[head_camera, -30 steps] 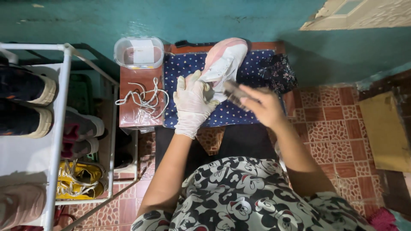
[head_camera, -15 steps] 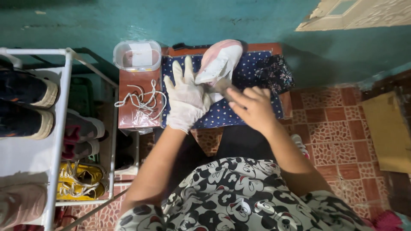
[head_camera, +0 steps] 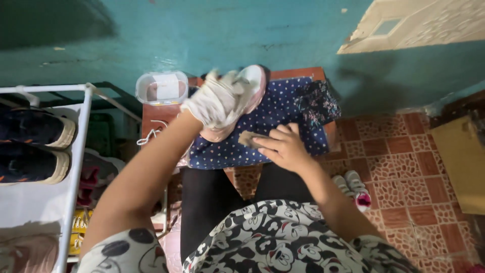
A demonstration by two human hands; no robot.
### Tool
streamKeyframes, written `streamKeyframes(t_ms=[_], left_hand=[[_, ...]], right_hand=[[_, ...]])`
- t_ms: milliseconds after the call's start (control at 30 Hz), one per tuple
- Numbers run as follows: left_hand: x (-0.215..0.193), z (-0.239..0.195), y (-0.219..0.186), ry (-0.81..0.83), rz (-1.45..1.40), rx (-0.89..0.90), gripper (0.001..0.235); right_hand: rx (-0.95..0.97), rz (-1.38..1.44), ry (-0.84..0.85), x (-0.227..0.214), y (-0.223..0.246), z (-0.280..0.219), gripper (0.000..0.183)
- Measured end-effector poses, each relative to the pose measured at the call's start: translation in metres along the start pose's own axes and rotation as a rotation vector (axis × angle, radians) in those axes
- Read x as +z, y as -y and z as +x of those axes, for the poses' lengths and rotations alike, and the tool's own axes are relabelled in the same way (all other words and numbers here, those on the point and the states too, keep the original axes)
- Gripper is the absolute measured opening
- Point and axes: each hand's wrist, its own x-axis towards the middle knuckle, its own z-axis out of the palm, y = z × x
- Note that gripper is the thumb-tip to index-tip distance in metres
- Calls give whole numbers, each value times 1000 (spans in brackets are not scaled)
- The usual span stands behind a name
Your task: The person scrubs a white and pink sneaker with a brush, repeatedly dipping the brush into a container of liquid. They clean the upper, sole, and heel areas of the shoe while seated on the floor.
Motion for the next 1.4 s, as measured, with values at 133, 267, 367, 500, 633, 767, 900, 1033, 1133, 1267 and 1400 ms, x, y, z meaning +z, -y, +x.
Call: streamKeyframes(t_ms=[133,267,367,500,633,767,900,1033,1133,1267,1400], left_hand=[[34,-40,30,945,-203,-149,50],[82,-76,38,768,-238,-23,33],[51,-36,40,689,-307,-132,19],[49,-3,44,802,-242,-305,14],[32,47,65,785,-486,-592,24],[-58,106,65,322,-977,-985,29],[-72,107,55,247,-1432,-1385,17],[-87,111,39,153,-1414,-1609,13],[-108,132,20,-20,-1413,-1809,15],[-141,152,-8,-353,-1627,-1949,4],[-137,141,-30,-686,-1905,-1830,10]], right_hand=[[55,140,19,-5,-2,5,24],[122,188,37,-5,-15,-9,26],[162,271,33,-9,-20,-23,28],[227,357,16,-24,-14,-28,27],[311,465,0,-38,-23,-32,30],[507,766,-16,-40,-47,-66,38],[726,1020,-220,-71,-30,-58,40],[857,1329,-593,-60,-24,-67,41],[1003,1418,-729,-73,5,-41,38],[827,1762,-641,-89,27,-38,38],[638,1802,-618,-96,36,-47,41]])
